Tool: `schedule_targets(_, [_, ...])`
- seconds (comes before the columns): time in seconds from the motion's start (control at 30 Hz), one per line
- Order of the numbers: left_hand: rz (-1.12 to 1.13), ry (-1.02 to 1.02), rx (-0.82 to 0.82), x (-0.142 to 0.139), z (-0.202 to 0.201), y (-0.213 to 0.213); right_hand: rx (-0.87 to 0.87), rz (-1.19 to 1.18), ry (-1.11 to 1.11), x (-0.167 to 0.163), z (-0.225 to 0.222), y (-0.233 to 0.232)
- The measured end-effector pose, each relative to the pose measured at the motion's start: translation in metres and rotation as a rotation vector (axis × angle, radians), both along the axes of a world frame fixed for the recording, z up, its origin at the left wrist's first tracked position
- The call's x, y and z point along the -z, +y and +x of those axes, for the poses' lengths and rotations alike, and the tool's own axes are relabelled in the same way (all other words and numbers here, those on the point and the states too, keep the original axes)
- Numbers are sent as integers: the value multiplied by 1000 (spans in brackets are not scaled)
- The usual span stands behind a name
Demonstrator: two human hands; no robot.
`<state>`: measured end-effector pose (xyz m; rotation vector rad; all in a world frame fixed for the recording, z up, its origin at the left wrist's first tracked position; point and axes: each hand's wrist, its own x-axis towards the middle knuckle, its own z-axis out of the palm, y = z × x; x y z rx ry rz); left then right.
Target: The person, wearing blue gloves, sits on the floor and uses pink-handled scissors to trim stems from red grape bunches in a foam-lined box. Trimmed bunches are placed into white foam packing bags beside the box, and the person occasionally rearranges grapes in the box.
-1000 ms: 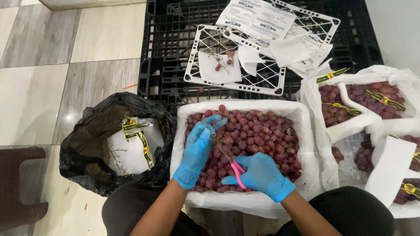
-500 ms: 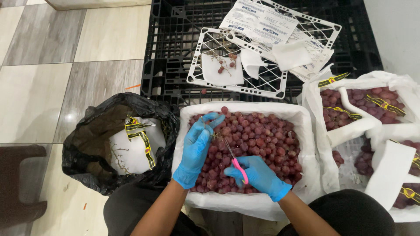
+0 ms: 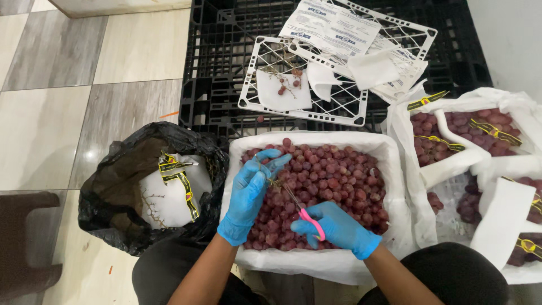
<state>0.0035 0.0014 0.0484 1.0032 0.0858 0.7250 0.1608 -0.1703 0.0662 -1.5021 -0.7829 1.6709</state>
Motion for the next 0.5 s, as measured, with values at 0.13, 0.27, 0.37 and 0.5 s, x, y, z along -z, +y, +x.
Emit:
schedule_targets(0.13, [-13, 3, 28, -2, 1, -4, -90, -11, -101, -7, 4, 3])
schedule_targets(0.27, [119, 69, 68, -5, -3, -5, -70, -40, -60, -12, 4, 4])
schedule_targets(0.37, [164, 92, 111, -7, -5, -1, -51, -39, -109, -12, 1, 6])
schedule_targets(0.5, [129, 101, 158, -9, -6, 4, -54, 10, -194, -15, -2, 10])
